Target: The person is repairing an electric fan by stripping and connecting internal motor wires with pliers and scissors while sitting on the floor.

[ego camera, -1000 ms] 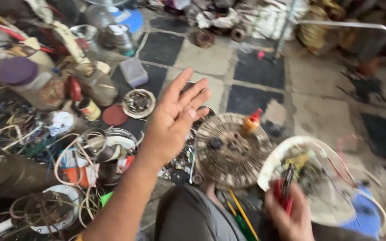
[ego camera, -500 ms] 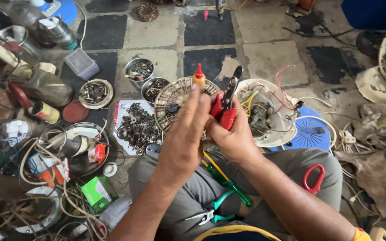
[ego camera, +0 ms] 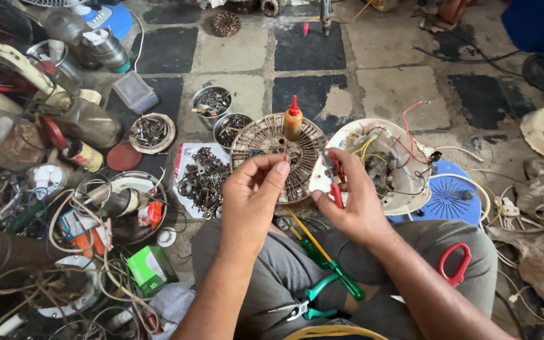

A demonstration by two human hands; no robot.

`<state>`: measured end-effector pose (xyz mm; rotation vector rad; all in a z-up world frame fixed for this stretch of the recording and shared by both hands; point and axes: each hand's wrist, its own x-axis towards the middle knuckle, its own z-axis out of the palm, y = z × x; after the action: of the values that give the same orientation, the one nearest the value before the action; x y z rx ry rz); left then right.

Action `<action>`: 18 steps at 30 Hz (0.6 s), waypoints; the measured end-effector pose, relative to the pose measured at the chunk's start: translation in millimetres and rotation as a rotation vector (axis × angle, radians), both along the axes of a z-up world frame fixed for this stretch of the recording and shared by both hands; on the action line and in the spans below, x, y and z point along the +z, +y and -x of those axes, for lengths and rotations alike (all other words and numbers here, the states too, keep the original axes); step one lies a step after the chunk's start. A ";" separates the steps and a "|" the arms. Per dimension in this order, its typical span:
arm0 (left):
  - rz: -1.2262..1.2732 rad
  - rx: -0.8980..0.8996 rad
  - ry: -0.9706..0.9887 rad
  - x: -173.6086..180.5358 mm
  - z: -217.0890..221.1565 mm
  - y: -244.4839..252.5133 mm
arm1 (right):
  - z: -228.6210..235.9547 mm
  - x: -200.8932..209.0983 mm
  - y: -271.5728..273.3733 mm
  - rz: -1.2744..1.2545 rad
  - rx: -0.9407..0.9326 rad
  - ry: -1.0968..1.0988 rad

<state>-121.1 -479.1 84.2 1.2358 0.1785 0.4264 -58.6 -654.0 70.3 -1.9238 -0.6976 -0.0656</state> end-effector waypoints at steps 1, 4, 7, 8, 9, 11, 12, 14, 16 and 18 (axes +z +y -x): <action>0.070 -0.036 0.021 -0.8 0.9 1.1 | 1.4 -3.2 -0.3 0.017 0.018 0.004; 0.148 -0.123 0.023 -0.4 4.7 2.6 | 3.1 -12.0 -5.4 0.126 0.060 0.024; 0.134 -0.163 0.000 1.8 8.1 3.0 | 18.1 -25.4 -20.3 0.343 0.118 -0.113; 0.126 -0.169 -0.006 2.3 8.4 2.8 | 26.1 -31.9 -26.8 0.408 0.132 -0.134; 0.095 -0.153 0.004 2.3 8.9 2.1 | 37.0 -39.6 -34.4 0.474 0.147 -0.153; 0.032 -0.124 0.027 1.4 9.4 0.1 | 57.5 -56.6 -49.0 0.671 0.130 -0.046; -0.042 -0.106 0.004 0.9 10.1 -1.2 | 66.7 -65.0 -56.0 0.799 0.098 0.082; -0.190 -0.075 -0.044 1.2 10.3 -6.5 | 79.9 -78.4 -70.7 0.971 0.058 0.228; -0.269 -0.021 -0.017 3.0 10.6 -11.5 | 87.2 -88.4 -80.3 1.062 0.050 0.261; -0.450 0.066 -0.065 8.1 10.4 -15.9 | 91.2 -91.7 -83.2 1.039 0.076 0.181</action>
<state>-131.5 -495.0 92.3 1.6580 0.0681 0.5838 -149.8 -737.2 -21.3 -2.8235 -0.7467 0.6252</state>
